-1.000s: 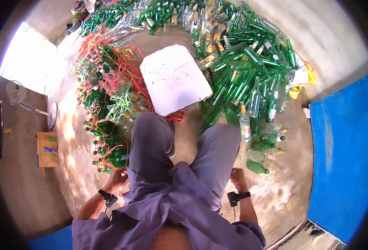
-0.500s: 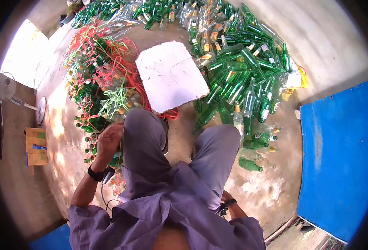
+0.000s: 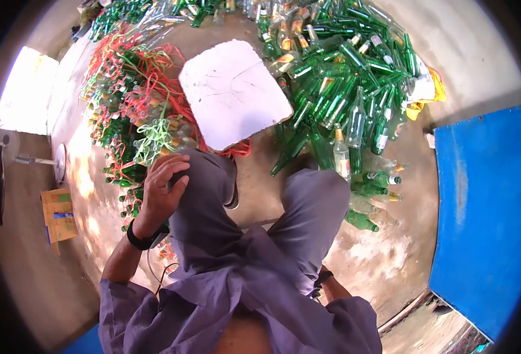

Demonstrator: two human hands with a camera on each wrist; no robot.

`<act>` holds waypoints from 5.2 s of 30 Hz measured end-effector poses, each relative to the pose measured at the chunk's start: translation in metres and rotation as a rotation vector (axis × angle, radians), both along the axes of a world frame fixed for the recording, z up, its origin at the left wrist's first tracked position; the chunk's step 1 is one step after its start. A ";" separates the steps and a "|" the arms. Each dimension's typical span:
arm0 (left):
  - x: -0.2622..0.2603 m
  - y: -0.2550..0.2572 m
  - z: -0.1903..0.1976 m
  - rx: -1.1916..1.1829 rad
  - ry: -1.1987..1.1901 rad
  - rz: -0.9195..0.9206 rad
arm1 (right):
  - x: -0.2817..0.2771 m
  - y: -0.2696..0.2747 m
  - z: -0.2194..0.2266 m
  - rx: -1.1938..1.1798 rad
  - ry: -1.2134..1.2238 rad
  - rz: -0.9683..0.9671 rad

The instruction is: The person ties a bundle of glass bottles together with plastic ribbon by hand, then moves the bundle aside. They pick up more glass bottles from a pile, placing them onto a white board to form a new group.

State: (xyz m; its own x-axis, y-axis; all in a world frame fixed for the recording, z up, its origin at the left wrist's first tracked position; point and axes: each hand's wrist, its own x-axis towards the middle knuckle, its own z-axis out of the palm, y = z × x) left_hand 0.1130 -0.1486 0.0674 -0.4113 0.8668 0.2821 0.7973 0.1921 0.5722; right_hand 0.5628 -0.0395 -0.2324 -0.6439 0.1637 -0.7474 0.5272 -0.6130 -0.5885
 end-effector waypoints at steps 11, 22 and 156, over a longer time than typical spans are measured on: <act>-0.012 0.038 -0.014 -0.167 0.153 -0.066 | -0.023 0.029 -0.031 -0.147 -0.126 -0.037; -0.034 0.050 -0.020 -0.343 0.078 -0.101 | -0.042 0.004 -0.067 -0.393 -0.299 0.010; 0.023 0.179 -0.017 -0.407 -0.509 -0.096 | 0.107 0.046 -0.029 0.055 -0.457 -0.579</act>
